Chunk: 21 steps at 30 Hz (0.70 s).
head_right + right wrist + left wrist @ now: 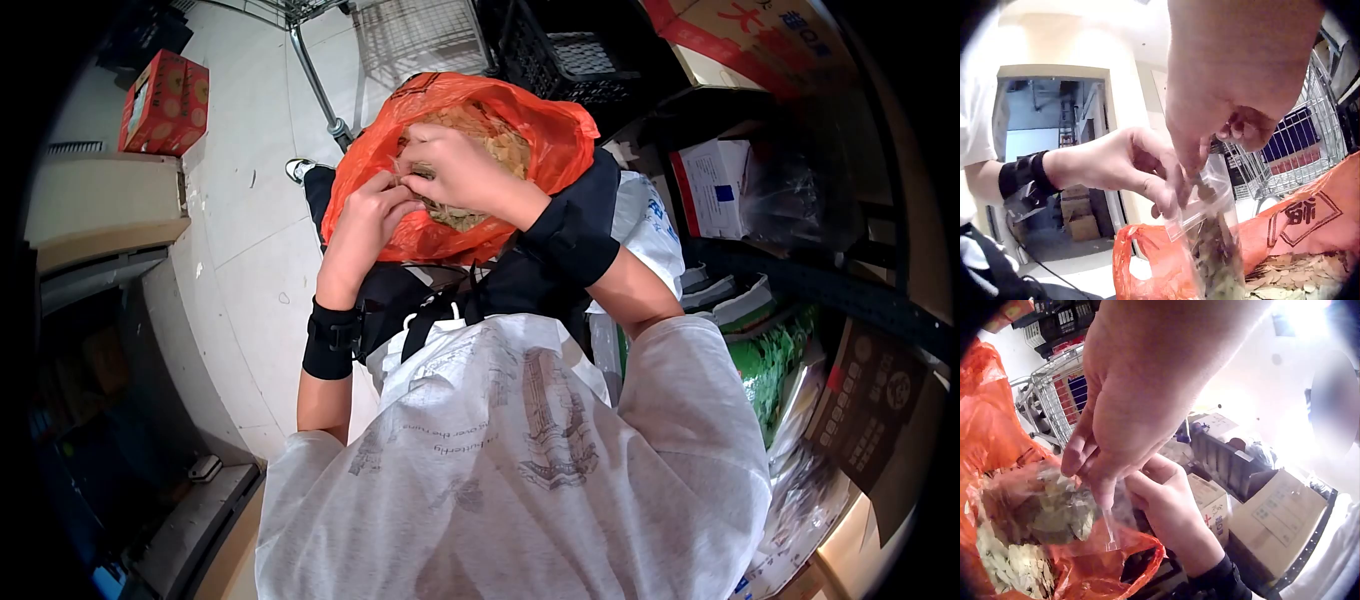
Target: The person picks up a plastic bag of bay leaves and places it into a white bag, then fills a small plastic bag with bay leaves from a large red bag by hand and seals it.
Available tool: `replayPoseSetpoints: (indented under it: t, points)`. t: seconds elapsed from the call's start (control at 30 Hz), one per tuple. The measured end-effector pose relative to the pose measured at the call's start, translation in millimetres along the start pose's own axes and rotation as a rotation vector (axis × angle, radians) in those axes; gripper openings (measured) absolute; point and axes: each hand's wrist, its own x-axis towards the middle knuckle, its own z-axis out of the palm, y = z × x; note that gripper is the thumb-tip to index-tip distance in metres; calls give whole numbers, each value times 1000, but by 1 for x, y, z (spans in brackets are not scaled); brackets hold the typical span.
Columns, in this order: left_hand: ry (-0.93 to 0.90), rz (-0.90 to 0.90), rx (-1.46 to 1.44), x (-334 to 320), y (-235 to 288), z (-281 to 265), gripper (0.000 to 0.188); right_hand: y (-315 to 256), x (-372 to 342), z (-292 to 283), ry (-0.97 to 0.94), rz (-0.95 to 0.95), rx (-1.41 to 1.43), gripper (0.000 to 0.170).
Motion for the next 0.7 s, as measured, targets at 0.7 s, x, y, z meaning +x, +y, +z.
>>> replayPoseSetpoints:
  t: [0.7]
  points:
    - [110,-31,-13,-7,9,-16,13,-23,-15,-36,231,387,81,15]
